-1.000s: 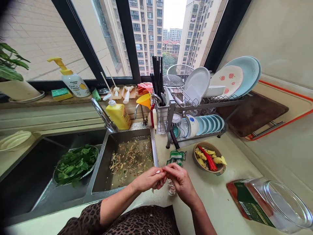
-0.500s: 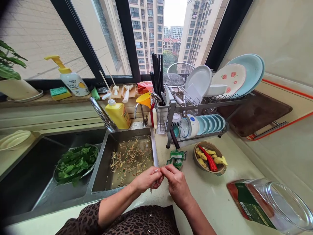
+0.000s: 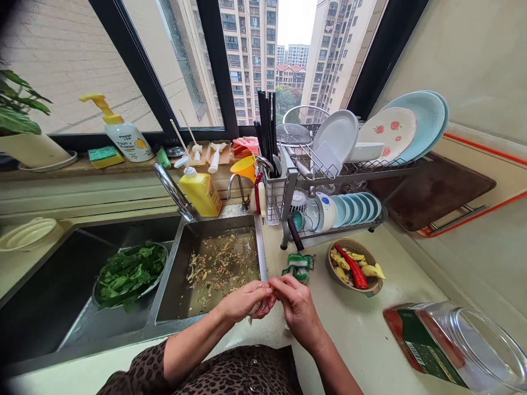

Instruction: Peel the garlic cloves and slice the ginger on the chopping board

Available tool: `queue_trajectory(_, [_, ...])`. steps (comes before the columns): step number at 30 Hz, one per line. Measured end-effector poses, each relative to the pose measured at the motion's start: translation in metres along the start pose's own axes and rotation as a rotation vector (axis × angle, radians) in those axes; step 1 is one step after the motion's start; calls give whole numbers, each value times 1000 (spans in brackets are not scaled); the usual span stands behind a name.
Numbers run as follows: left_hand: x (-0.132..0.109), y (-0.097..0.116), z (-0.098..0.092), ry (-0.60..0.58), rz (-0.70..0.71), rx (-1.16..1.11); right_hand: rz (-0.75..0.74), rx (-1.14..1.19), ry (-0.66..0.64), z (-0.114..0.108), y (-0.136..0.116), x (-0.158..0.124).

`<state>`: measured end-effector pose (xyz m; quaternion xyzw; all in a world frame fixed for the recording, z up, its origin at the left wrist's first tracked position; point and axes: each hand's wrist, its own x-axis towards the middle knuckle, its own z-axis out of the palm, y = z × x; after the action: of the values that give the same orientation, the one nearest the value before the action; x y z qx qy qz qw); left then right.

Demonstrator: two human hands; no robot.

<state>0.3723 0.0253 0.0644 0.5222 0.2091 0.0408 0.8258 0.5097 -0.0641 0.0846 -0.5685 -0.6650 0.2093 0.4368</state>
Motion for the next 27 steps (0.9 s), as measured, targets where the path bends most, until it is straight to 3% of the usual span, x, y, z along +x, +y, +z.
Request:
queue_trajectory(8, [0,-3,1,-20,-12,17,-27,-101,-28,7,2,-3])
queue_trajectory(17, [5,-13,1,121,19,58,-26,-241,-13,16,-2,-3])
queue_trajectory(21, [6,-13,0,155,38,-10,6,-89,45,14,-2,2])
queue_trajectory(27, [6,-6,3,257,82,73,216,257,133,16,3,2])
